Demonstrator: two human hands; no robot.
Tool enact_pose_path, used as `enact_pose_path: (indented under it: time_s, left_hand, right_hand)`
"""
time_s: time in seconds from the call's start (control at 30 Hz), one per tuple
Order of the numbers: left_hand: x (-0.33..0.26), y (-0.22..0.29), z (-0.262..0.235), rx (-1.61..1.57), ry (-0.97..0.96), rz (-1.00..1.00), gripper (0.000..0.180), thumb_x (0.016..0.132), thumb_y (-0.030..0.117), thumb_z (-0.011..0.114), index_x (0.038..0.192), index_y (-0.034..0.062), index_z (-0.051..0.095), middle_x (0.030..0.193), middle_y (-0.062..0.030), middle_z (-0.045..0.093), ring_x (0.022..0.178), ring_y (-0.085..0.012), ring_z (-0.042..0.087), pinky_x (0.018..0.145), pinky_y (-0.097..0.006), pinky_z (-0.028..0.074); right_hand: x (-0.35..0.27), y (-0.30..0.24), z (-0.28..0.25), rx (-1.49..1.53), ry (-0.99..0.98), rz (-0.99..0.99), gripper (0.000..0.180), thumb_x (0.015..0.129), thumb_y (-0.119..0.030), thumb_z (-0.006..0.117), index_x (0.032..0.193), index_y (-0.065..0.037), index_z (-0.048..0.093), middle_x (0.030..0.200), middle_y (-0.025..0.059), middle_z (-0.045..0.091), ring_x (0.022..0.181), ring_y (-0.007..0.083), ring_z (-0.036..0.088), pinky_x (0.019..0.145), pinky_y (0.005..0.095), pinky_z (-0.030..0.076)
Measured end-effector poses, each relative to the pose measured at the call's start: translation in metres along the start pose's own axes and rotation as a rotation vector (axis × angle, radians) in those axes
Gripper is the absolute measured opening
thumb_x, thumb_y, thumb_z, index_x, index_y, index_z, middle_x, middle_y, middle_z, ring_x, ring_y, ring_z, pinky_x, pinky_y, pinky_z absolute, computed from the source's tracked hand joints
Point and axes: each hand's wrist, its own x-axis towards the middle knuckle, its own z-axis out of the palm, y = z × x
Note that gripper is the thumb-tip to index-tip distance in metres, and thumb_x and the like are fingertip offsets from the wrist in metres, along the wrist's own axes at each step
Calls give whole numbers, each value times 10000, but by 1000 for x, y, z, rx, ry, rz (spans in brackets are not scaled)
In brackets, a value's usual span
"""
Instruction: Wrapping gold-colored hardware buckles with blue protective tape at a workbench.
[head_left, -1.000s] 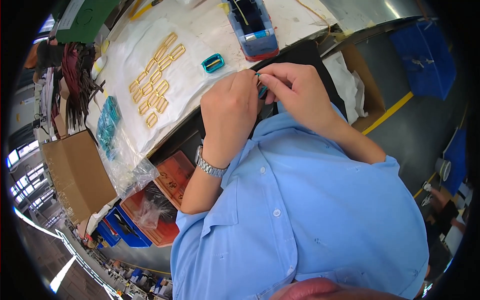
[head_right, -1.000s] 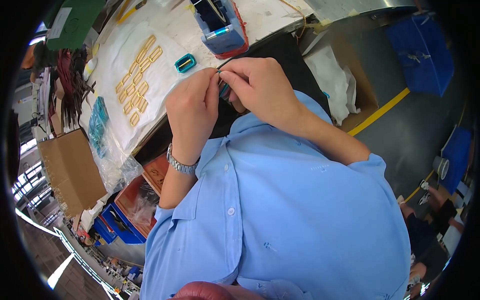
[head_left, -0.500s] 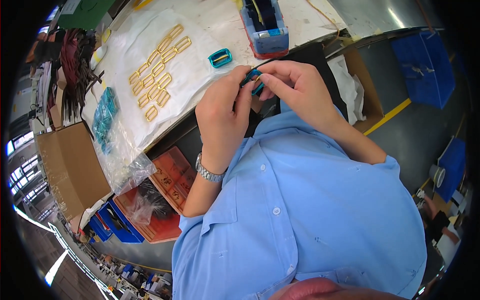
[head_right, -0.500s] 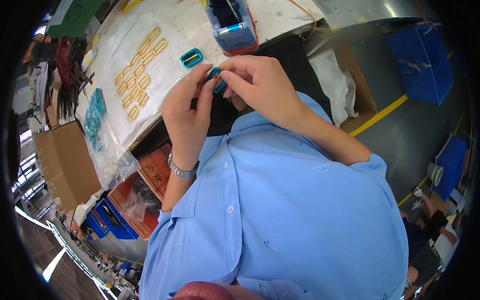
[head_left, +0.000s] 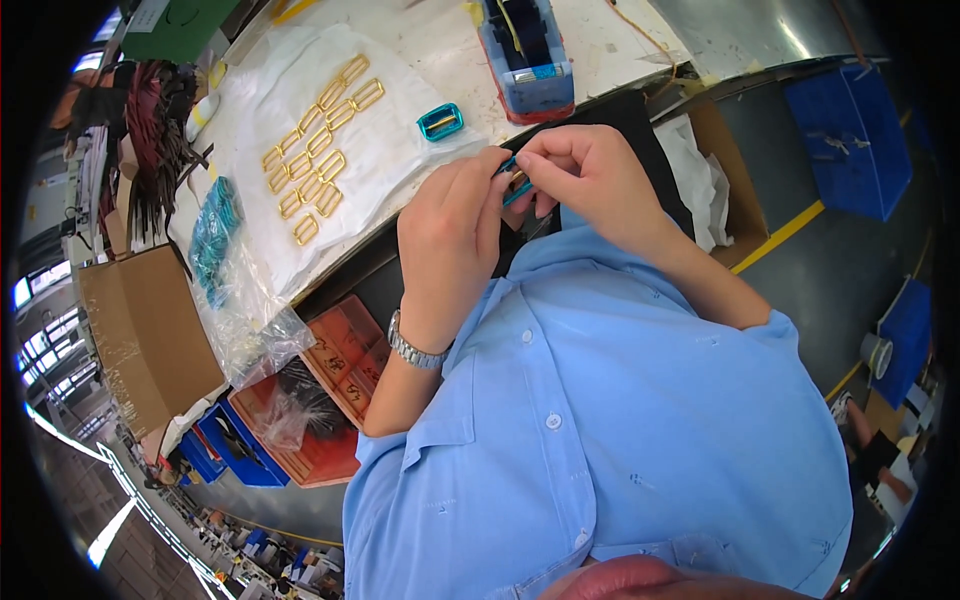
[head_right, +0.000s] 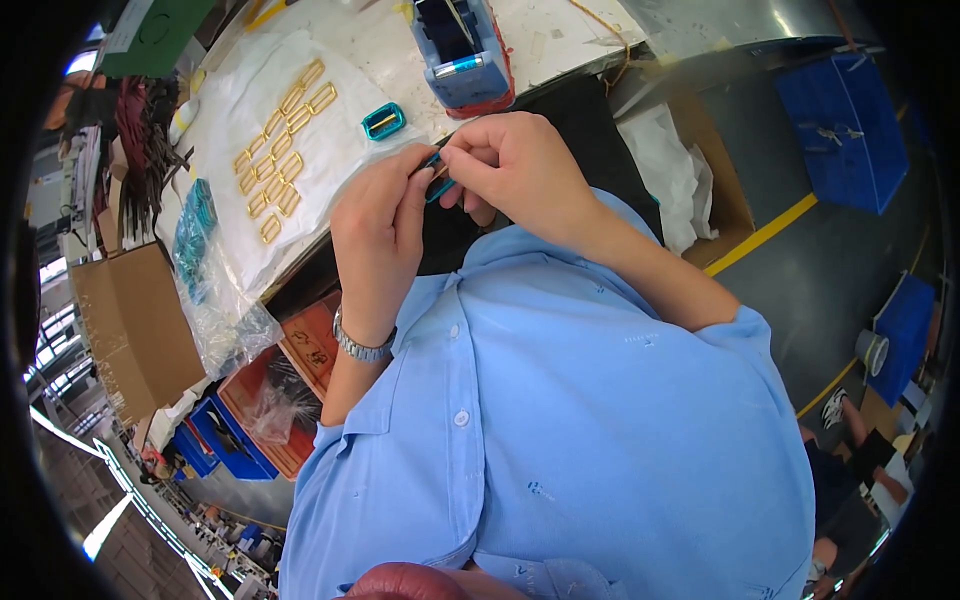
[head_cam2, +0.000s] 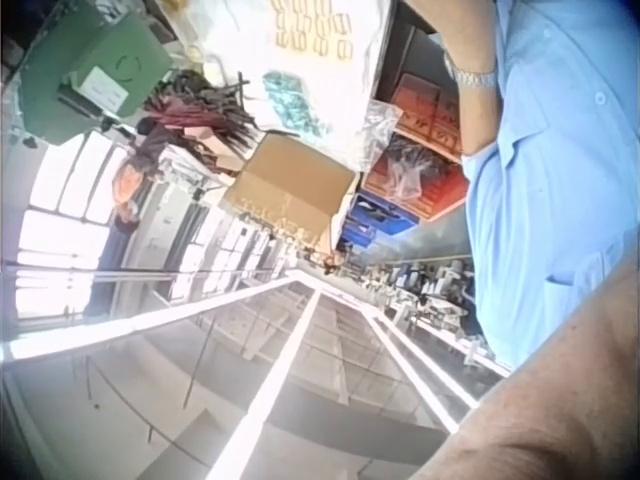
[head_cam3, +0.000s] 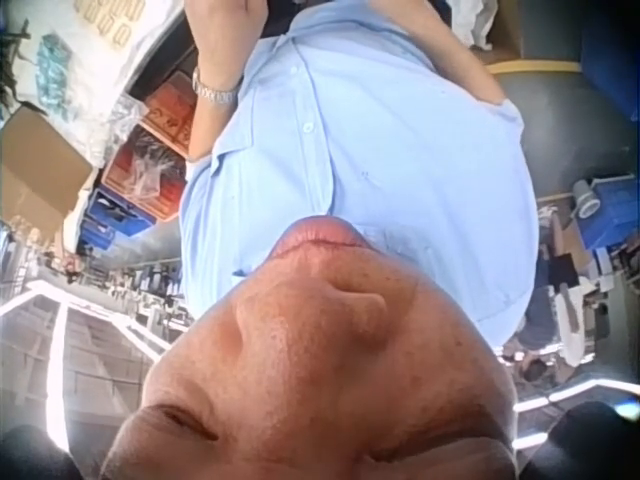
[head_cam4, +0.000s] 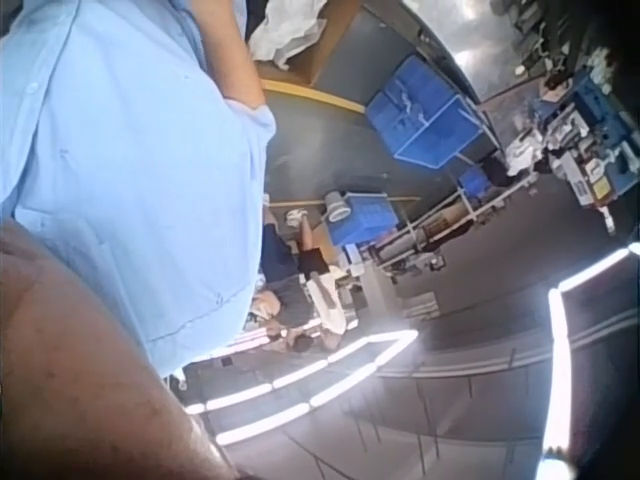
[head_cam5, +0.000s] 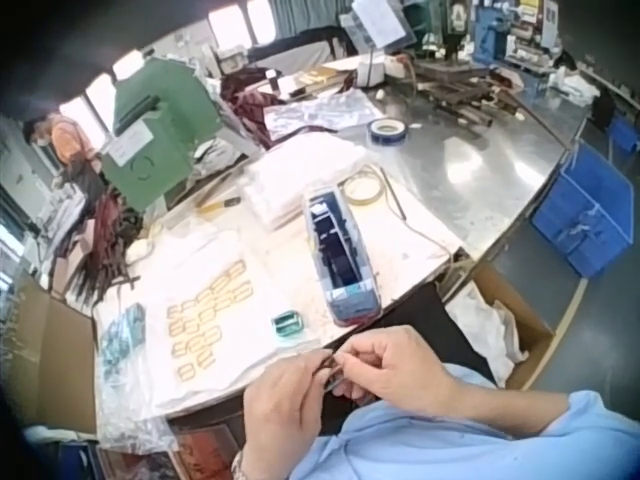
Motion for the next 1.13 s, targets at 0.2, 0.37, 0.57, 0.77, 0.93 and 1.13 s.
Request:
enact_pose_path:
  time_s: [0.2,0.37,0.57,0.77,0.93,1.13]
  left_hand:
    - [-2,11,-15,102,24,48,394,856,21,819,1238,23,724,1111,-155,753,1004,-337,721,863,-404,579]
    - [13,-17,-28,162,-4,73,409,825,13,834,1223,41,746,1186,-143,740,1068,-338,707,917,-415,568]
    - [37,-72,-27,213,27,110,354,838,76,823,1186,73,757,1179,-115,722,1126,-328,658,943,-429,545]
    - [37,-83,-19,106,-40,1,369,872,101,819,1236,88,758,1209,-120,736,1142,-331,666,994,-418,530]
    - [40,-78,-25,105,-82,-46,415,887,111,818,1294,98,740,1221,-115,756,1166,-318,682,1023,-410,524]
    - [28,-76,-51,243,7,-43,435,887,112,820,1313,106,730,1252,-119,758,1198,-305,687,1037,-406,521]
  right_hand:
    - [7,6,13,-92,81,-141,224,1059,-168,629,1005,24,730,740,59,736,601,78,652,507,256,468]
    - [15,8,18,55,19,-80,231,1055,-185,644,1106,20,737,840,71,768,705,96,680,617,255,519]
    - [9,14,5,-25,-114,15,269,1072,-139,618,1268,26,700,1001,71,785,854,81,679,795,248,562]
    - [6,25,-1,-17,-143,83,243,1061,-121,623,1232,26,715,1003,80,787,858,96,689,812,260,566]
    - [6,25,-1,16,-190,104,241,1058,-113,622,1228,30,716,1012,92,786,871,102,697,818,266,569]
    - [-4,9,-11,-14,-128,44,249,1076,-122,603,1249,8,726,1041,86,786,929,131,704,875,278,570]
